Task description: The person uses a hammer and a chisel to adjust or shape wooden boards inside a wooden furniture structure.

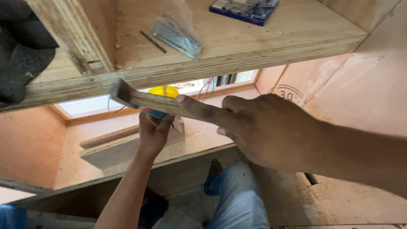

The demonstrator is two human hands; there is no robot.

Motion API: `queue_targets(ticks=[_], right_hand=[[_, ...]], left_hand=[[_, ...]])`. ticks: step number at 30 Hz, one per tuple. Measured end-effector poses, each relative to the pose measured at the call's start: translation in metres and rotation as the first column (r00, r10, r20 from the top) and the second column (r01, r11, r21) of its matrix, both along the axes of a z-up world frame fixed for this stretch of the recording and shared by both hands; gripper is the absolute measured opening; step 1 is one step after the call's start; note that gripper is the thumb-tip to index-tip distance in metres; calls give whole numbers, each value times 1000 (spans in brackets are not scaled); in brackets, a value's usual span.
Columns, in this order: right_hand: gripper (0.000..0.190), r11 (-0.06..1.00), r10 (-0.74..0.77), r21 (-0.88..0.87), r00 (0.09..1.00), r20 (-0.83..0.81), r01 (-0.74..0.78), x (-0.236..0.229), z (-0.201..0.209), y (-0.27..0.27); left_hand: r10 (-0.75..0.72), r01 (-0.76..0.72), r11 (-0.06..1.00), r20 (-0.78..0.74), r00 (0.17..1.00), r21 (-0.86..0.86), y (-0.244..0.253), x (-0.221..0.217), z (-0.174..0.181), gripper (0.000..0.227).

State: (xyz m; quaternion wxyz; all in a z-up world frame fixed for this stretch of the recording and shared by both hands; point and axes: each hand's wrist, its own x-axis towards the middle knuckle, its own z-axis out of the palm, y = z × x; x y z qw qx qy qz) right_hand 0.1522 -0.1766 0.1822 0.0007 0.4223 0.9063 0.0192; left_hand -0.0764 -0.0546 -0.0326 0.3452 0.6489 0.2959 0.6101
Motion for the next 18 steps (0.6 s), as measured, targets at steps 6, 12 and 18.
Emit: queue_targets(ticks=[6,12,18], right_hand=[[84,1000,12,-19,992,-127,-15,2,-6,1],[77,997,-71,-50,801,-595,51,40,-58,-10],[80,913,-406,-408,105,-908,5,73,-182,-32]], left_hand=[[24,-22,999,25,999,-46,-1,-2,-5,8],[-16,80,989,451,892,-122,-6,1,-3,20],[-162,148,987,482,861,66,-25,3,4,37]])
